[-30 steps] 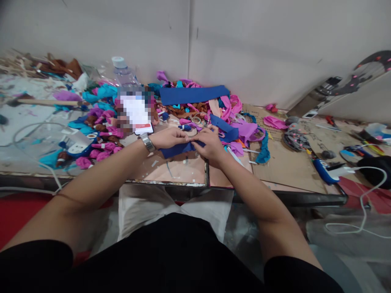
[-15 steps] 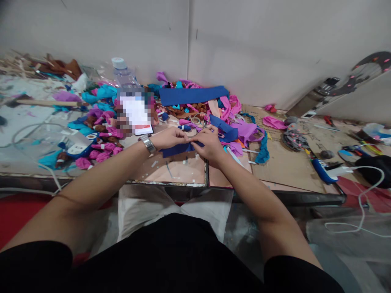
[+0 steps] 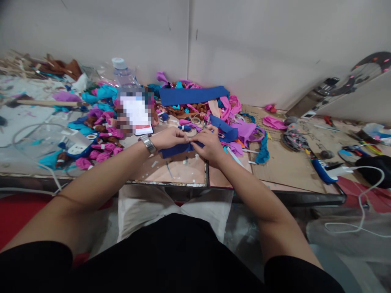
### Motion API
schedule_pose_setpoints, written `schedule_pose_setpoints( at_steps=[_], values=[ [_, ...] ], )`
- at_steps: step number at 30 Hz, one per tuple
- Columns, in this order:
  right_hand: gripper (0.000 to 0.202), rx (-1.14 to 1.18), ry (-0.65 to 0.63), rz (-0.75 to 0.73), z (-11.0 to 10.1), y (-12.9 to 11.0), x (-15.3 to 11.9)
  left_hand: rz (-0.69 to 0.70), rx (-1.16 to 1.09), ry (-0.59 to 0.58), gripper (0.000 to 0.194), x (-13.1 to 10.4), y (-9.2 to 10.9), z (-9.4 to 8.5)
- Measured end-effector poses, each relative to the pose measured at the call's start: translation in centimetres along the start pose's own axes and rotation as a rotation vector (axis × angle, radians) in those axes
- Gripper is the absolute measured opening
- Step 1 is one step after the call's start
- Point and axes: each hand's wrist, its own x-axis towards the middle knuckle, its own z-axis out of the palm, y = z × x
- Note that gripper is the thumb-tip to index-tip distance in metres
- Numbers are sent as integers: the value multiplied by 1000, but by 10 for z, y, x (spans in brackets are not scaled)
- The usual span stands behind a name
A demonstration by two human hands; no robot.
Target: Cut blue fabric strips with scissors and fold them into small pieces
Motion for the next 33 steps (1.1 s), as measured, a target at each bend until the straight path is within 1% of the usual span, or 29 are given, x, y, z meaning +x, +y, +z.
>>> schedule_pose_setpoints(
  at_steps=[4,7,10,14,18,22,25,29,33],
  values=[
    [18,-1,10,-23,1,1,-1,52,23,13,40,0,-1,2],
    [18,-3,10,-10,2,2,-1,114,48,34,43,0,-2,5],
    [17,4,42,-14,3,3,0,150,94,68,45,-1,-1,7],
    [14,3,60,-3,5,5,0,182,204,116,43,-5,5,8],
    [12,4,61,7,6,8,1,245,312,159,38,-9,12,9],
    [11,7,77,-15,6,10,1,312,469,210,32,-8,12,12],
    [11,3,67,-15,6,10,1,345,558,229,32,-6,8,14],
    [11,5,51,0,5,8,1,348,554,225,34,-7,8,14],
    [12,-8,61,14,5,7,1,301,429,205,36,-8,10,12]
  ],
)
